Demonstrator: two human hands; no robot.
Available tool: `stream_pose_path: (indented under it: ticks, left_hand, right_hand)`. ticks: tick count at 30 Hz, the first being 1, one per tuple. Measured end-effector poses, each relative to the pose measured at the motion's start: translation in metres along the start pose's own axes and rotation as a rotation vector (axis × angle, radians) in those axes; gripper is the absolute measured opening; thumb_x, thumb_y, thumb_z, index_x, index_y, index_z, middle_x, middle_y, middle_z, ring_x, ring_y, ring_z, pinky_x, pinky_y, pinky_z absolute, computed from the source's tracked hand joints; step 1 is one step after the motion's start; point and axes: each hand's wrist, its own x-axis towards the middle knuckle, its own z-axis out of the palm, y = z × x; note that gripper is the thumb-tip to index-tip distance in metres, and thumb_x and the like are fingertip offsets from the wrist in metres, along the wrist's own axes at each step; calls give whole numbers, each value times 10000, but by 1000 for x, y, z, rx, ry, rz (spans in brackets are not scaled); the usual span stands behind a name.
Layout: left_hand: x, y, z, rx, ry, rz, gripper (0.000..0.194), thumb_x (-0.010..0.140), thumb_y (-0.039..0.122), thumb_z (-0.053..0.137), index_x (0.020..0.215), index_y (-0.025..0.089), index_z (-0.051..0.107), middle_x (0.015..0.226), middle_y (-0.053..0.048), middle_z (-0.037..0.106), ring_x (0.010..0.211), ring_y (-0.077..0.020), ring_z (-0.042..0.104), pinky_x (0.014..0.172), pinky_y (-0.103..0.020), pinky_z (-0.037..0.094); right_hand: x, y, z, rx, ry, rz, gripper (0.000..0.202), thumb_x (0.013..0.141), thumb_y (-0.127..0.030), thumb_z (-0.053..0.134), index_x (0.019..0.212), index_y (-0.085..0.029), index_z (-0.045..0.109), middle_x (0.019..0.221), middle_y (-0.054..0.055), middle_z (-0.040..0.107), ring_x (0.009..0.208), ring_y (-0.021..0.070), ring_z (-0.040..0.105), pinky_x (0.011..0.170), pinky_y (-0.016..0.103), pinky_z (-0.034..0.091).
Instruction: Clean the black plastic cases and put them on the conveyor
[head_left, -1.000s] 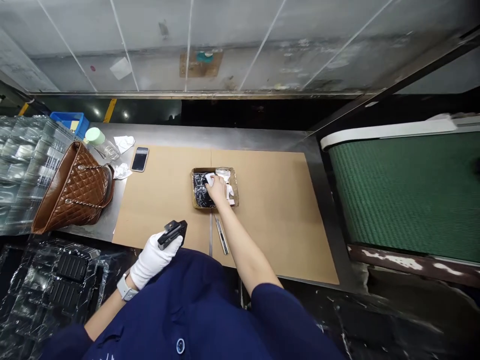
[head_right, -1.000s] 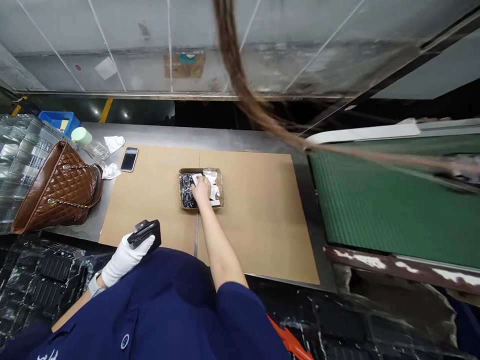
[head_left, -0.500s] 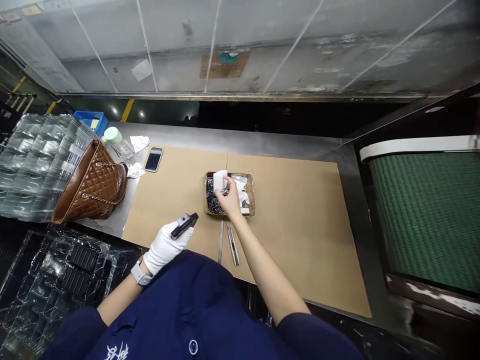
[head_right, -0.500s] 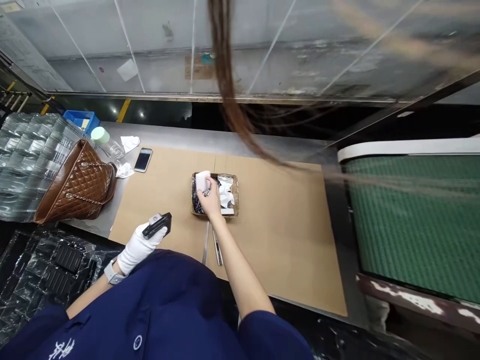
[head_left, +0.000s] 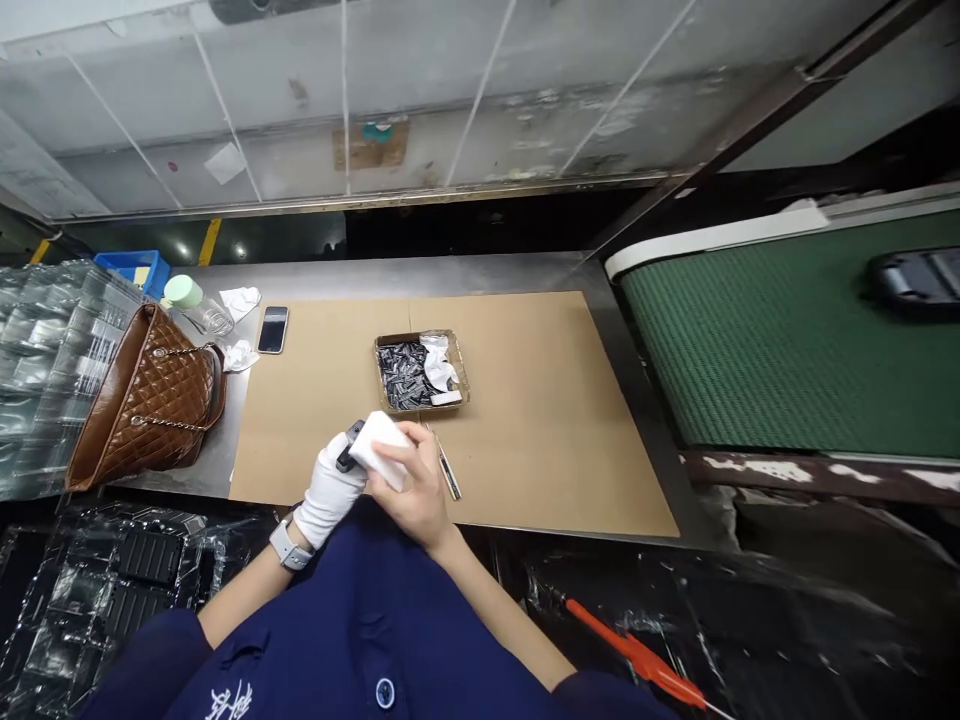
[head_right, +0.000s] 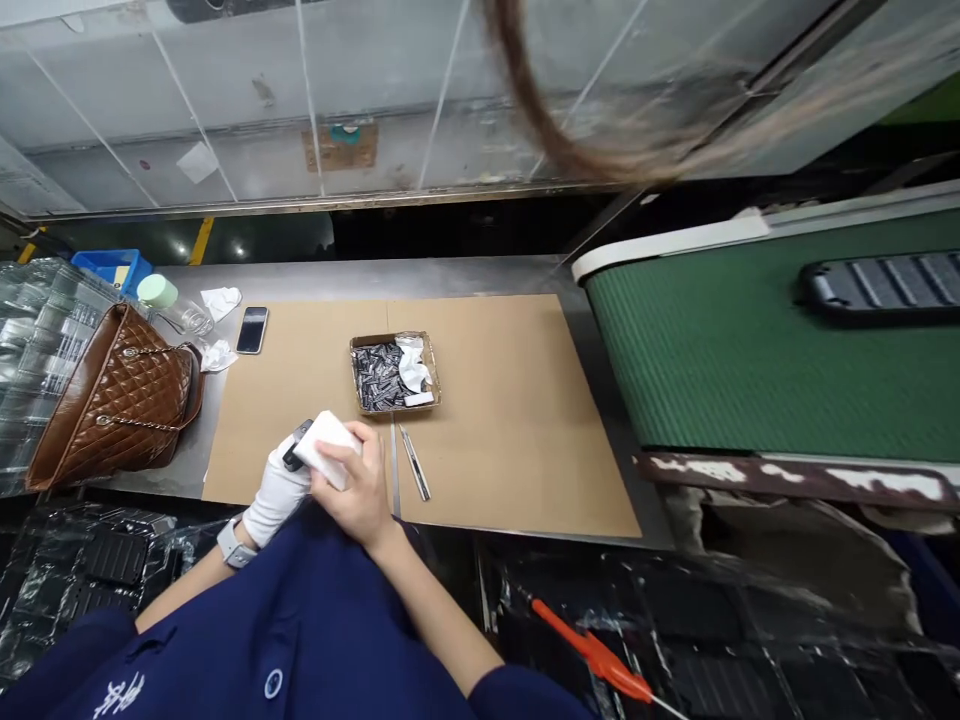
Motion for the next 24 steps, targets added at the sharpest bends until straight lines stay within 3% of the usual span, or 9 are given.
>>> stream_pose_path:
  ticks: [13, 24]
  left_hand:
    - [-17, 2, -3, -169, -82, -72, 132, 710, 199, 639, 828, 141, 652, 861, -50, 709, 808, -186, 644, 844, -355, 517]
    - [-28, -6, -3, -189, -221, -76, 87, 702, 215, 669, 738, 147, 629, 790, -37, 686, 778, -179, 627, 795, -333, 512]
  right_hand:
    - [-24, -20, -6, -206, 80, -80, 208, 698, -203, 563, 868, -237, 678, 1046, 82, 479, 965, 240, 504, 850, 426, 456]
    - [-34, -30, -7, -294, 97, -8, 209, 743, -256, 562, 902, -246, 698, 1031, 86, 482, 960, 245, 499, 860, 424, 452]
